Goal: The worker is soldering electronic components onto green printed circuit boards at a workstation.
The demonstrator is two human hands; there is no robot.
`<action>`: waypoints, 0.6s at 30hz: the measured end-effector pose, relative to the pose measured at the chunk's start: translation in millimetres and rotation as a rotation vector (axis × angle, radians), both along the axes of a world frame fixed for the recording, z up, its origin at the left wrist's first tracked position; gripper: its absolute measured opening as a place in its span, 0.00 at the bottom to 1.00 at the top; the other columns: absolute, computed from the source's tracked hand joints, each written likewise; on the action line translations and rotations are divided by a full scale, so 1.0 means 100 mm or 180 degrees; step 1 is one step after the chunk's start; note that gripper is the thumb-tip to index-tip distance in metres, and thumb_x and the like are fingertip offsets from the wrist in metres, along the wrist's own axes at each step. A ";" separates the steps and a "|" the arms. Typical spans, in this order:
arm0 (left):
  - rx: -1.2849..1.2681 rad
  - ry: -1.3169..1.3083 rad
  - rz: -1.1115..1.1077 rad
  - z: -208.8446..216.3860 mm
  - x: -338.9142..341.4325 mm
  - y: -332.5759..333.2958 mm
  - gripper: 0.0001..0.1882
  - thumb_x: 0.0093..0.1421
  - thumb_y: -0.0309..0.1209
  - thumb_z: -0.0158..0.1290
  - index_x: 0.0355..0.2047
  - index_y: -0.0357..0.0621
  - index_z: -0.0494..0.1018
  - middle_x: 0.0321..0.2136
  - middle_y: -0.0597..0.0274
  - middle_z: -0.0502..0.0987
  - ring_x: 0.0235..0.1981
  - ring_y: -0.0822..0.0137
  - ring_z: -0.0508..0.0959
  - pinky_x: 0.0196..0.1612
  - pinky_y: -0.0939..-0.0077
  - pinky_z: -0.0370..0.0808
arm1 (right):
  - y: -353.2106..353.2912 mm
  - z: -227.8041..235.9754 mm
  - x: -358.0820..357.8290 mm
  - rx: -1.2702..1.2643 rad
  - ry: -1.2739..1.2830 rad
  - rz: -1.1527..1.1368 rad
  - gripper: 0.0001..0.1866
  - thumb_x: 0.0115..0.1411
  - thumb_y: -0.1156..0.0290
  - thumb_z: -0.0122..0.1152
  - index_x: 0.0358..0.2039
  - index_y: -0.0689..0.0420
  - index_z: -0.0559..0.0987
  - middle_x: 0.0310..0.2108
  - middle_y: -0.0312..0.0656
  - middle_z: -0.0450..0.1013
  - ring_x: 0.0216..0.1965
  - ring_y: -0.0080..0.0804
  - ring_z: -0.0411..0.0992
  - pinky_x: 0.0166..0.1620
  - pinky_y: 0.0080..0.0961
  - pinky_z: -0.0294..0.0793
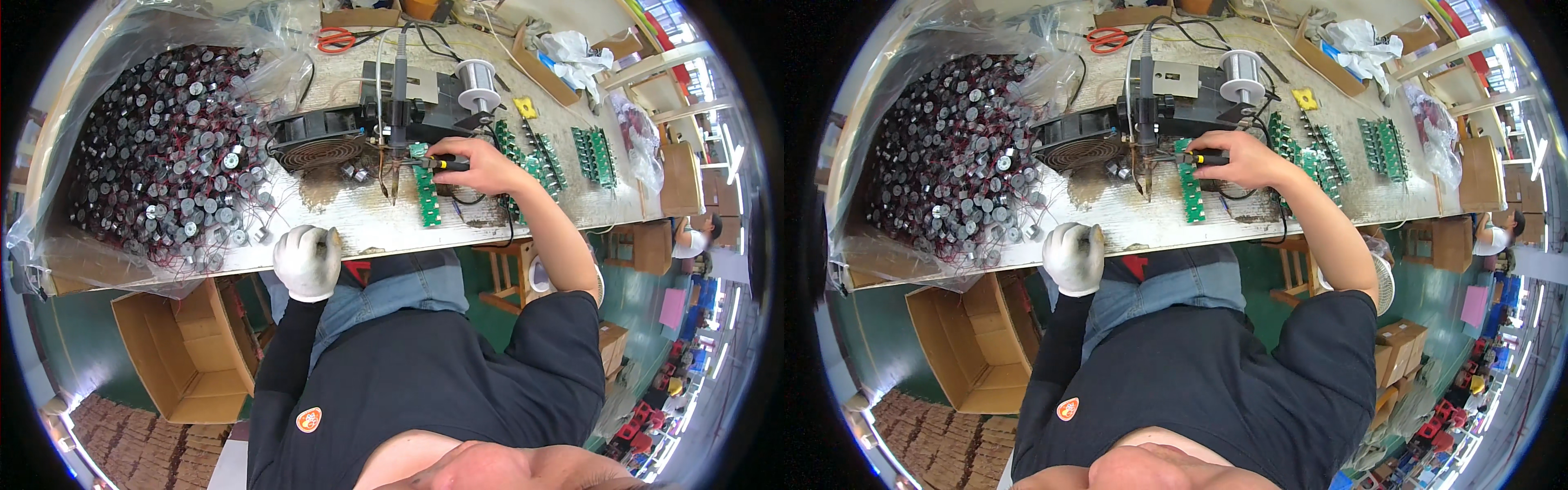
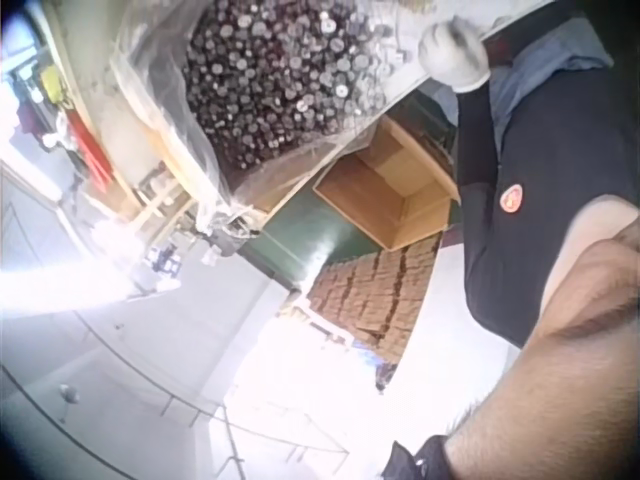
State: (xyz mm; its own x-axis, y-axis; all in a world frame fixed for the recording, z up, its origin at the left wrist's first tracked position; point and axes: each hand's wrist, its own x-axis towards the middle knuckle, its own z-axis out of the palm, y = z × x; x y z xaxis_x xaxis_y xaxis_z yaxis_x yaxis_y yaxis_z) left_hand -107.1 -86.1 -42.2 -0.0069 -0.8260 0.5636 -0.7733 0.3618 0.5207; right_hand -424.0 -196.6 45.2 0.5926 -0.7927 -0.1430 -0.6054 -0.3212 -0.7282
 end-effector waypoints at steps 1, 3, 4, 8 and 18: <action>0.0011 -0.0010 -0.0009 0.00 0.00 0.00 0.11 0.47 0.31 0.64 0.26 0.49 0.72 0.25 0.63 0.75 0.27 0.58 0.75 0.32 0.64 0.69 | -0.01 -0.03 0.00 -0.0007 -0.0020 0.0042 0.23 0.53 0.67 0.68 0.48 0.62 0.75 0.44 0.44 0.74 0.47 0.37 0.72 0.52 0.28 0.68; -0.0025 -0.0020 -0.0005 0.00 -0.01 0.00 0.11 0.47 0.31 0.64 0.27 0.49 0.72 0.26 0.62 0.75 0.27 0.57 0.75 0.33 0.64 0.69 | -0.03 -0.02 0.01 0.0057 -0.0067 0.0017 0.22 0.53 0.68 0.68 0.47 0.62 0.76 0.44 0.44 0.74 0.46 0.35 0.72 0.52 0.27 0.68; -0.0011 -0.0028 -0.0014 -0.01 0.00 0.00 0.11 0.47 0.31 0.64 0.27 0.49 0.72 0.26 0.62 0.75 0.27 0.57 0.75 0.33 0.64 0.69 | -0.05 -0.03 0.02 0.0054 -0.0068 0.0039 0.22 0.53 0.68 0.68 0.47 0.62 0.76 0.44 0.43 0.74 0.46 0.34 0.72 0.52 0.27 0.68; -0.0027 -0.0080 -0.0008 -0.04 0.01 0.00 0.12 0.47 0.32 0.64 0.28 0.48 0.72 0.27 0.62 0.75 0.28 0.57 0.75 0.33 0.64 0.69 | -0.09 -0.05 0.01 0.0053 -0.0121 0.0042 0.22 0.52 0.67 0.69 0.46 0.62 0.77 0.43 0.42 0.74 0.46 0.34 0.72 0.52 0.27 0.67; -0.0136 -0.0096 -0.0022 -0.02 0.00 -0.01 0.12 0.46 0.30 0.64 0.29 0.47 0.72 0.26 0.62 0.75 0.26 0.58 0.75 0.32 0.64 0.69 | -0.07 -0.10 0.02 0.0018 -0.0294 -0.0102 0.25 0.52 0.57 0.69 0.44 0.63 0.79 0.41 0.43 0.75 0.43 0.35 0.73 0.49 0.27 0.70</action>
